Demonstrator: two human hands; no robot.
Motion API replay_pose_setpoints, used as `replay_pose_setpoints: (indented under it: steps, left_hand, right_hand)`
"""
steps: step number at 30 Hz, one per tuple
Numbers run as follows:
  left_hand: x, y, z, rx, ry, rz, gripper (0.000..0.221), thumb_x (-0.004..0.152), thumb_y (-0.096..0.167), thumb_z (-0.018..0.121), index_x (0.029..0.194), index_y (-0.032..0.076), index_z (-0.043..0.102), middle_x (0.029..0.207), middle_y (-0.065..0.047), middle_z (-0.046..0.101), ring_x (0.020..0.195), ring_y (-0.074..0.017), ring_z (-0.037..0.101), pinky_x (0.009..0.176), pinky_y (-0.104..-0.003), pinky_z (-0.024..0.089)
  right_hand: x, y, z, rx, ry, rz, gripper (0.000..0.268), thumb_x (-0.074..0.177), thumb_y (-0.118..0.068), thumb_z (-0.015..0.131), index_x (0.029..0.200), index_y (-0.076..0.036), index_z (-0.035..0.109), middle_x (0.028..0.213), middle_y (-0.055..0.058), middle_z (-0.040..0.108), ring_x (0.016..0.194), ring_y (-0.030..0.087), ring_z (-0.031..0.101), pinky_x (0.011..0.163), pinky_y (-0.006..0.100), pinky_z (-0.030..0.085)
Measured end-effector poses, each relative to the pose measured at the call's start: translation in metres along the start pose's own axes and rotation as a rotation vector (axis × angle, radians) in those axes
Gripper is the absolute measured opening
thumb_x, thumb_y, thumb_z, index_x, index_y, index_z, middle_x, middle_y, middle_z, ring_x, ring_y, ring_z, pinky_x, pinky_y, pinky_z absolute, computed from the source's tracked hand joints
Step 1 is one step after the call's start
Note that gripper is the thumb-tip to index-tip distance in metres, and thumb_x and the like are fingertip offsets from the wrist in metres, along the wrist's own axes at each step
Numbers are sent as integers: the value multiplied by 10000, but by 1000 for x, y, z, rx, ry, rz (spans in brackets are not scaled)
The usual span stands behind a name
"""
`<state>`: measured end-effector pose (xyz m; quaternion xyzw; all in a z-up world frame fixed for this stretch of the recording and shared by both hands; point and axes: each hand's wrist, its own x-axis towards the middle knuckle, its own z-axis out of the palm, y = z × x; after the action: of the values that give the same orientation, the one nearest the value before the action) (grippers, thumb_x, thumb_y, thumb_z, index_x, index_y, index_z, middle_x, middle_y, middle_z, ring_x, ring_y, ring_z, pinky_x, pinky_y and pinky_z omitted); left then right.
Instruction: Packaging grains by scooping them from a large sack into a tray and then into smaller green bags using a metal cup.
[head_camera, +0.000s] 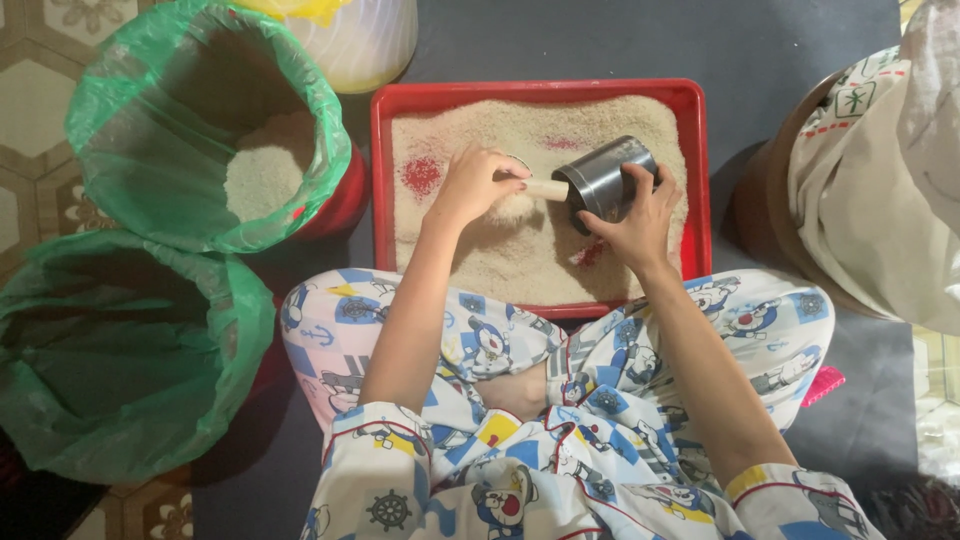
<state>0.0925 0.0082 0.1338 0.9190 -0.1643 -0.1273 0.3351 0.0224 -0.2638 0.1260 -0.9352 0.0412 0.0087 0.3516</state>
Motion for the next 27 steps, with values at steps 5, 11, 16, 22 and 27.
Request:
replay_pose_setpoints:
  steps: [5, 11, 16, 22, 27]
  left_hand:
    - [-3, 1, 2, -9, -28, -22, 117, 903, 322, 757, 1012, 321, 800, 1051, 18, 751, 1088, -291, 608, 995, -484, 441]
    - [-8, 1, 1, 0, -65, -41, 110, 895, 330, 758, 997, 330, 798, 1056, 15, 753, 1108, -298, 604, 1024, -513, 432]
    - [-8, -5, 10, -14, -119, -82, 118, 885, 352, 771, 998, 336, 802, 1071, 12, 754, 1129, -289, 614, 1088, -615, 362]
    - [-12, -9, 23, 29, -158, -95, 99, 880, 351, 788, 976, 370, 799, 1028, 55, 744, 1122, -256, 614, 1078, -605, 374]
    - [-22, 4, 12, 95, -190, -99, 82, 863, 342, 789, 944, 341, 798, 1006, 63, 761, 1109, -245, 650, 1087, -608, 369]
  right_hand:
    - [1, 2, 1, -14, 2, -10, 911, 736, -422, 933, 1413, -215, 361, 1450, 191, 210, 1385, 477, 223, 1144, 604, 371]
    - [2, 4, 1, -13, 2, -10, 917, 729, -435, 935, 1411, -217, 362, 1448, 189, 210, 1385, 480, 227, 1138, 610, 376]
    - [1, 3, 1, 2, 9, -12, 908, 721, -418, 941, 1403, -214, 378, 1451, 197, 218, 1382, 485, 230, 1141, 604, 377]
    - [1, 5, 0, -22, 14, -27, 921, 716, -433, 940, 1410, -207, 378, 1448, 197, 226, 1383, 483, 247, 1138, 601, 383]
    - [0, 1, 0, 21, -2, 2, 921, 725, -405, 940, 1424, -200, 375, 1465, 206, 199, 1399, 484, 224, 1152, 605, 360]
